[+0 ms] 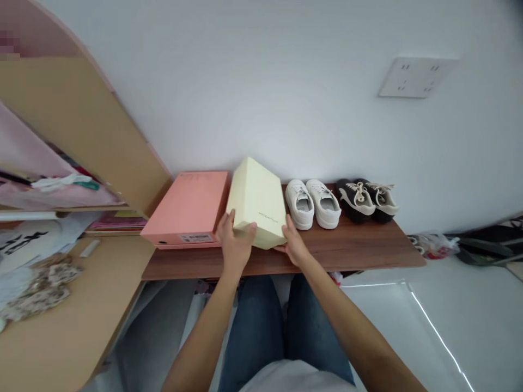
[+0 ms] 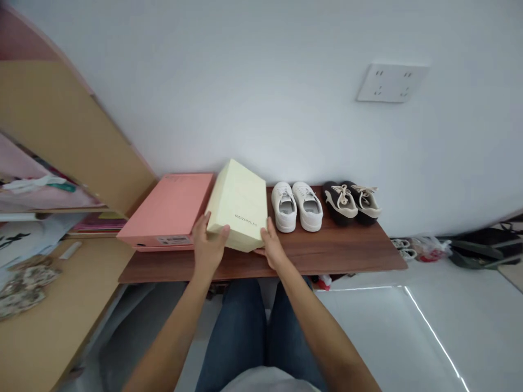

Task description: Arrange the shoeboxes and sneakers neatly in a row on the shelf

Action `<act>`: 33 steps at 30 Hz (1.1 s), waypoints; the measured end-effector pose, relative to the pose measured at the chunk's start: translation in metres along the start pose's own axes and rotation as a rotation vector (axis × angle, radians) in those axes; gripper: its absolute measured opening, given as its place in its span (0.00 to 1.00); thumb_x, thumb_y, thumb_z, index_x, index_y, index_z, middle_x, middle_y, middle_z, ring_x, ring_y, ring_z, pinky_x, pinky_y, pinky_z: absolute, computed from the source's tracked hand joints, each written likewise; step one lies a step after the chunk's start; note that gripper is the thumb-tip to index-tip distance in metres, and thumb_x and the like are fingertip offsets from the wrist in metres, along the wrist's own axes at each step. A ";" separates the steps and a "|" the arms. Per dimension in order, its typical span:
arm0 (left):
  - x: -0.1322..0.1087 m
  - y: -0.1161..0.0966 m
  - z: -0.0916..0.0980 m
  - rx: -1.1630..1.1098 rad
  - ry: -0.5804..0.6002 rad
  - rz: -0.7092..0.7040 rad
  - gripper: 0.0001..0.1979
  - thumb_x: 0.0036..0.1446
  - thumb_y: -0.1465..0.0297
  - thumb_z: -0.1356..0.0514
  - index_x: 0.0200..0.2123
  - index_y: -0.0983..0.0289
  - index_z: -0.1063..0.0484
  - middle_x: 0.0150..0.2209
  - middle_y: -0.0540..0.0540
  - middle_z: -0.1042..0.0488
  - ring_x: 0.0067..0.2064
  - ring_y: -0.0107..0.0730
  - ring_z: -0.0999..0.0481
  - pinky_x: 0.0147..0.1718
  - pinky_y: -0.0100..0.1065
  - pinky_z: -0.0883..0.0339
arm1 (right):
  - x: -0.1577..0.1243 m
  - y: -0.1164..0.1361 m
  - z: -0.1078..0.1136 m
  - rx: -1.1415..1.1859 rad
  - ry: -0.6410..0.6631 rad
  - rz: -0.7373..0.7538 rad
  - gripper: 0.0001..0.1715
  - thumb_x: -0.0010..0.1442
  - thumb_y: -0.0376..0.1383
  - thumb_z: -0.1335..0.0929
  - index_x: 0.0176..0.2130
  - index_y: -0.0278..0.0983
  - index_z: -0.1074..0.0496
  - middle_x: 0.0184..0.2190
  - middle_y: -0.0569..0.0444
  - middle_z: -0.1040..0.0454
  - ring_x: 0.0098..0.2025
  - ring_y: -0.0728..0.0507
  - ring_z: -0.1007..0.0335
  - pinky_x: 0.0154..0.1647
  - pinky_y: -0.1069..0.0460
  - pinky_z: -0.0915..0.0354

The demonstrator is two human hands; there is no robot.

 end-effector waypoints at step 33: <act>-0.018 -0.084 -0.211 0.420 0.748 0.042 0.19 0.61 0.65 0.44 0.52 0.68 0.30 0.56 0.71 0.33 0.53 0.54 0.27 0.49 0.46 0.35 | 0.030 0.115 0.157 -1.026 -0.542 0.302 0.17 0.50 0.42 0.29 0.38 0.35 0.27 0.52 0.37 0.32 0.53 0.31 0.32 0.55 0.40 0.37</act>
Point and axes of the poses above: each hand's wrist, its own x-axis towards the middle knuckle, its own z-axis out of the back of the hand, y = z × x, the point moved 4 cm from there along x, towards the middle knuckle
